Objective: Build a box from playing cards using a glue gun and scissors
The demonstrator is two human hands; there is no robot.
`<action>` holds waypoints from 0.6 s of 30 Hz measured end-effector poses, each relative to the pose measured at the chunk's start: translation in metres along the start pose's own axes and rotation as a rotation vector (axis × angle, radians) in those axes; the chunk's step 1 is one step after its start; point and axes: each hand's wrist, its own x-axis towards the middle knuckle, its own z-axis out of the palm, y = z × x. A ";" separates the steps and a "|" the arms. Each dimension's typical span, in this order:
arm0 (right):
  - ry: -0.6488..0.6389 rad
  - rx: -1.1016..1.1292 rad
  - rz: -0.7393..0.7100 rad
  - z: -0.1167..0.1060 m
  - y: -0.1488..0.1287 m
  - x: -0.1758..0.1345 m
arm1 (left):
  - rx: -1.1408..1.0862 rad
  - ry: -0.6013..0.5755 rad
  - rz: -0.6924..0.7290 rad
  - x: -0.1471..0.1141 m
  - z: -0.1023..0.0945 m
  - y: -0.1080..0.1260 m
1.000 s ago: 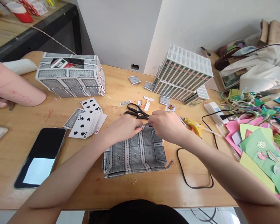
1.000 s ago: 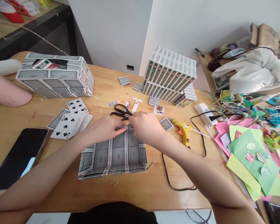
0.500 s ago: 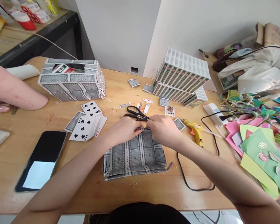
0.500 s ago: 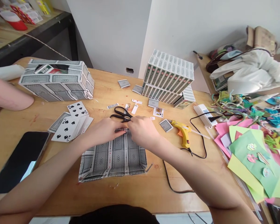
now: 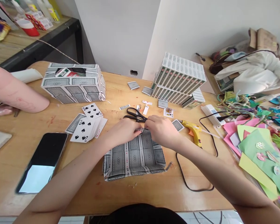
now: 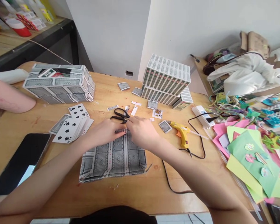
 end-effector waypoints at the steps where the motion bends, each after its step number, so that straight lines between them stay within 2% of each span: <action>1: 0.010 0.000 -0.010 0.002 0.000 0.000 | 0.001 0.001 -0.001 0.000 0.000 0.000; 18: 0.083 0.066 -0.018 0.014 0.000 -0.002 | -0.012 -0.007 0.013 0.001 0.000 -0.003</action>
